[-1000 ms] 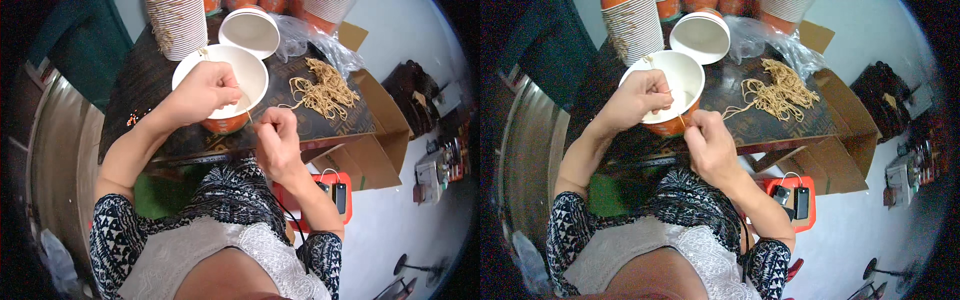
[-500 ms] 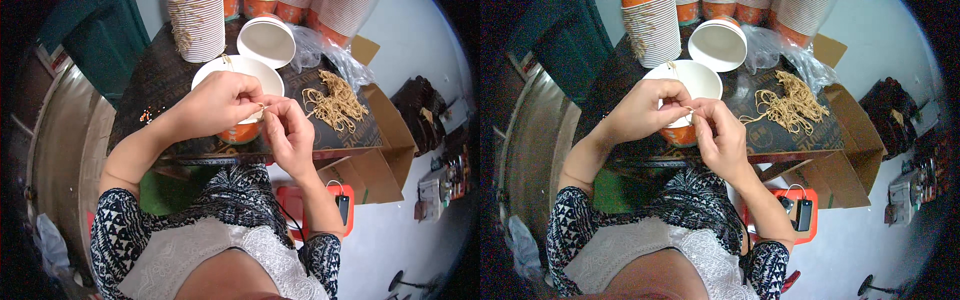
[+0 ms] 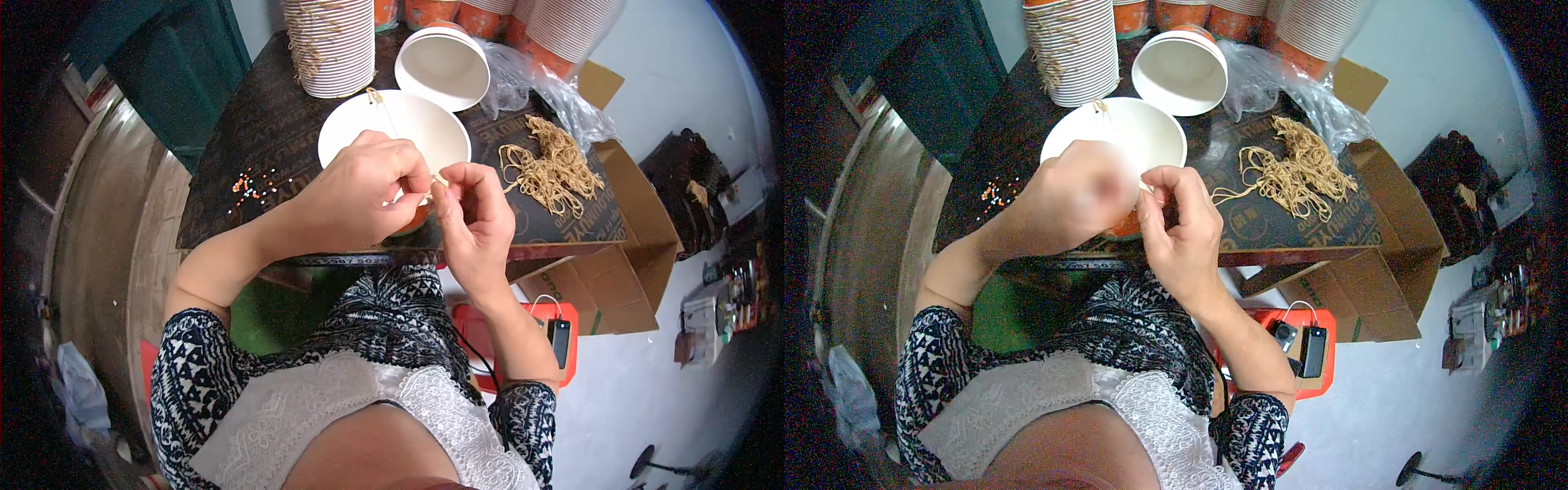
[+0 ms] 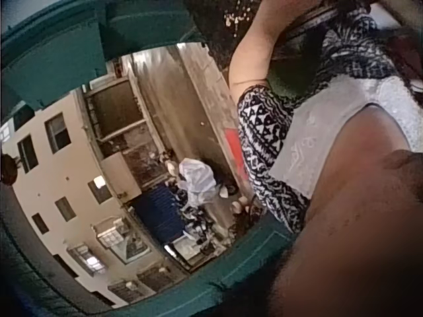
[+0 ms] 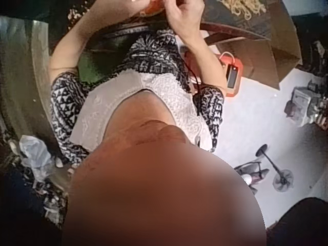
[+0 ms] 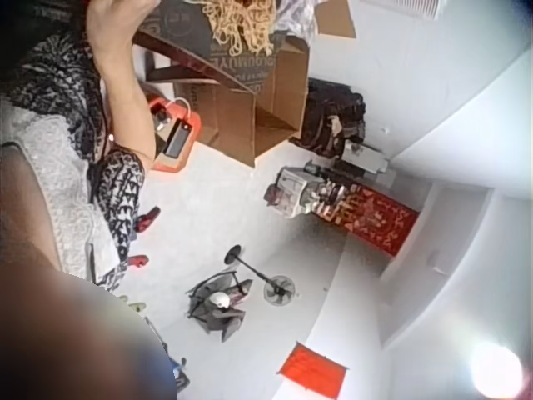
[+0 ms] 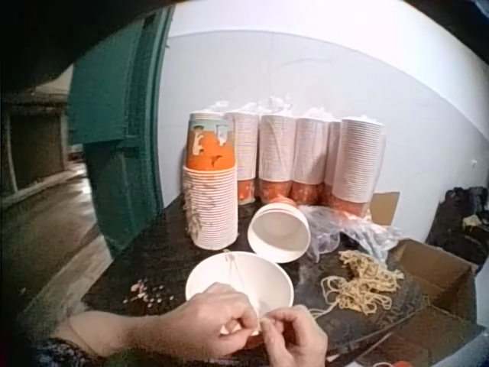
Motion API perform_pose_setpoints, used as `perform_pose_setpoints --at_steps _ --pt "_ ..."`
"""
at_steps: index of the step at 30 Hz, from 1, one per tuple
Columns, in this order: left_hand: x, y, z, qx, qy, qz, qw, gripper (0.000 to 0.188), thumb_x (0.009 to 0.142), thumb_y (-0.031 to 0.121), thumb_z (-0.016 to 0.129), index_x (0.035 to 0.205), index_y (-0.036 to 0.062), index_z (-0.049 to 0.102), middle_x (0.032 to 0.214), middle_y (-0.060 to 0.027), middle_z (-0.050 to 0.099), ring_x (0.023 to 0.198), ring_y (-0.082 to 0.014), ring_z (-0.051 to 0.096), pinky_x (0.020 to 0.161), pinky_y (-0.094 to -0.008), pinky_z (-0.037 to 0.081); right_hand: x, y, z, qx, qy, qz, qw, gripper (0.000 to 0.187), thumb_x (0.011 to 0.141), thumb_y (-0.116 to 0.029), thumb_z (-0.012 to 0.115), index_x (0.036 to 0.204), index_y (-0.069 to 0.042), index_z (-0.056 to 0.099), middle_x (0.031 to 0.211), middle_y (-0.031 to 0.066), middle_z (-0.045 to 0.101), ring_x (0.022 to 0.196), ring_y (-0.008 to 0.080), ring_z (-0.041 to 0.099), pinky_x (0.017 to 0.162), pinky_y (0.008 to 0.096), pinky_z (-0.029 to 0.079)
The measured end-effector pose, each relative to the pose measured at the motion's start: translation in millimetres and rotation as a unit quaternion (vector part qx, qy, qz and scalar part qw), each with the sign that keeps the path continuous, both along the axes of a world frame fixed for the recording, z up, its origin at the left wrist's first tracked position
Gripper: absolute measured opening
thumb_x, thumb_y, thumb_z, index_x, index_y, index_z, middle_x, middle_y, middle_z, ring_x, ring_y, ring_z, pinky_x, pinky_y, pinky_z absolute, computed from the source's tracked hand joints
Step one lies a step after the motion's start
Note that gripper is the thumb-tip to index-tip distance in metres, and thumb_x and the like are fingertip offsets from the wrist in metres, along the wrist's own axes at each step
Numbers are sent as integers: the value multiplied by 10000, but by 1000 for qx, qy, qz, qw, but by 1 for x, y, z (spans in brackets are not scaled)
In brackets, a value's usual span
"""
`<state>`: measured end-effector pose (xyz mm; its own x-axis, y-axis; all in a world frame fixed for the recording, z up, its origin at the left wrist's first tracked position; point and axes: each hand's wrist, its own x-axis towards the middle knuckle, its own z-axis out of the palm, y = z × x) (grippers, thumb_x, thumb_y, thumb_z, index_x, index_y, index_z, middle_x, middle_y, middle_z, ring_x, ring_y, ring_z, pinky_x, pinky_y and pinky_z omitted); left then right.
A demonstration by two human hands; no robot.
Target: Attaching elastic strings to paper bowls by threading them through holes and tying them.
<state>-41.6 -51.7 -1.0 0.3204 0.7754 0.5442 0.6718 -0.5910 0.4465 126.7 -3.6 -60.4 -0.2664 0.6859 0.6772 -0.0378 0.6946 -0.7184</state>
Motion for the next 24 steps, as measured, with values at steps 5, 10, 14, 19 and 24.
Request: perform_pose_setpoints --at_steps 5,10,14,19,24 --pt "0 2 -6 16 -25 -2 1000 131 735 -46 668 799 36 589 762 -52 585 767 -194 560 713 -308 465 7 -4 7 61 -58 -15 996 77 828 19 667 881 7 612 776 106 558 666 194 559 599 294 458" --pt "-2 5 -8 11 -32 -5 999 133 735 -52 670 810 29 597 778 -58 592 776 -205 568 709 -308 470 11 -9 9 64 -64 -3 996 84 812 18 680 883 -1 639 787 103 559 660 187 553 583 293 452" --pt "-2 10 -10 34 -27 -18 999 137 740 -63 663 817 31 600 788 -61 595 778 -210 570 710 -314 467 12 -8 8 32 -60 14 998 63 817 14 680 873 2 654 800 85 558 683 164 545 591 272 437" --pt "-1 12 -12 64 -46 -15 997 107 761 6 662 806 48 575 755 -68 613 715 -261 583 840 -390 444 15 -8 9 -80 -8 61 995 24 843 -3 668 860 13 664 795 47 550 731 119 519 640 246 411" --pt "-6 3 -10 96 23 -40 994 138 768 4 666 840 65 565 818 -58 619 814 -238 625 1067 -516 318 14 -11 10 -102 -1 55 993 26 849 -10 671 857 13 665 791 44 548 723 115 512 630 240 399"
